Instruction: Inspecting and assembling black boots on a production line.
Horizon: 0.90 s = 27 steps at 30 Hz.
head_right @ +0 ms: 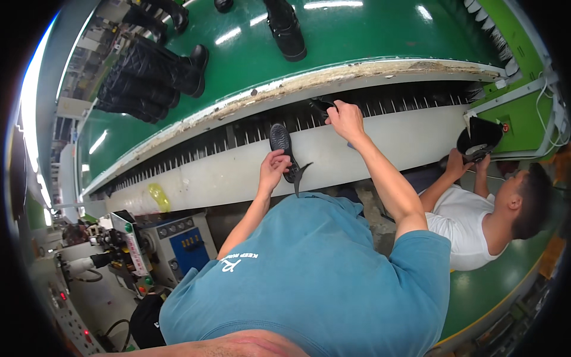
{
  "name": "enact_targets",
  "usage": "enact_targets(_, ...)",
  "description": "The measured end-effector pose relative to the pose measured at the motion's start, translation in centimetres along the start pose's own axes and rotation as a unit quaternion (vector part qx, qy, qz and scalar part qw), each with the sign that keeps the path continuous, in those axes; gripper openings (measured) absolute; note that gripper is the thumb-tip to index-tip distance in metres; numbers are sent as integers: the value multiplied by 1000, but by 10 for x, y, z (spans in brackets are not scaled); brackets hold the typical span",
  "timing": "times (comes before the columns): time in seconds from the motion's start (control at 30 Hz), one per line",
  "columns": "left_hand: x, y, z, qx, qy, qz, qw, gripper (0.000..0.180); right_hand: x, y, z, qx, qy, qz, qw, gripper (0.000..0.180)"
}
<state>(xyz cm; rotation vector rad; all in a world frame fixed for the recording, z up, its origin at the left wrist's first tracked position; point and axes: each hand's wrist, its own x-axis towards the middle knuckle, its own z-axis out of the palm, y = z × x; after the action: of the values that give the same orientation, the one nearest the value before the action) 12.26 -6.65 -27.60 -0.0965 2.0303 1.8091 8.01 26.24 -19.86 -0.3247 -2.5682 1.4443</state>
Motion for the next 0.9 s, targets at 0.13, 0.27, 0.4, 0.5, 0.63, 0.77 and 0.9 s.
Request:
enact_targets(0.13,8,5,8,47,-82,53,994,96,-29,-28,-8,-56,-8,-25,998,25)
enact_targets(0.27,6,56,24,22,-119,113,986,126,-64,-40,-1,-142,-55,-86,985,19)
enact_targets(0.4,18,64,23,-74,-122,163,976,126,-119,-66,9,-140,-74,-148,976,15)
enact_targets(0.5,1,88,23,-76,-133,120,981,106,-144,-91,10,-115,-76,-141,980,16)
enact_targets(0.63,-25,115,3,33,-148,147,977,85,-173,-103,13,-66,-94,-74,991,16)
enact_targets(0.77,-27,135,0,45,-141,156,977,57,-183,-108,-8,18,-133,80,988,19)
enact_targets(0.9,-23,149,7,159,-74,239,955,35,-181,-105,-21,89,-203,107,969,30)
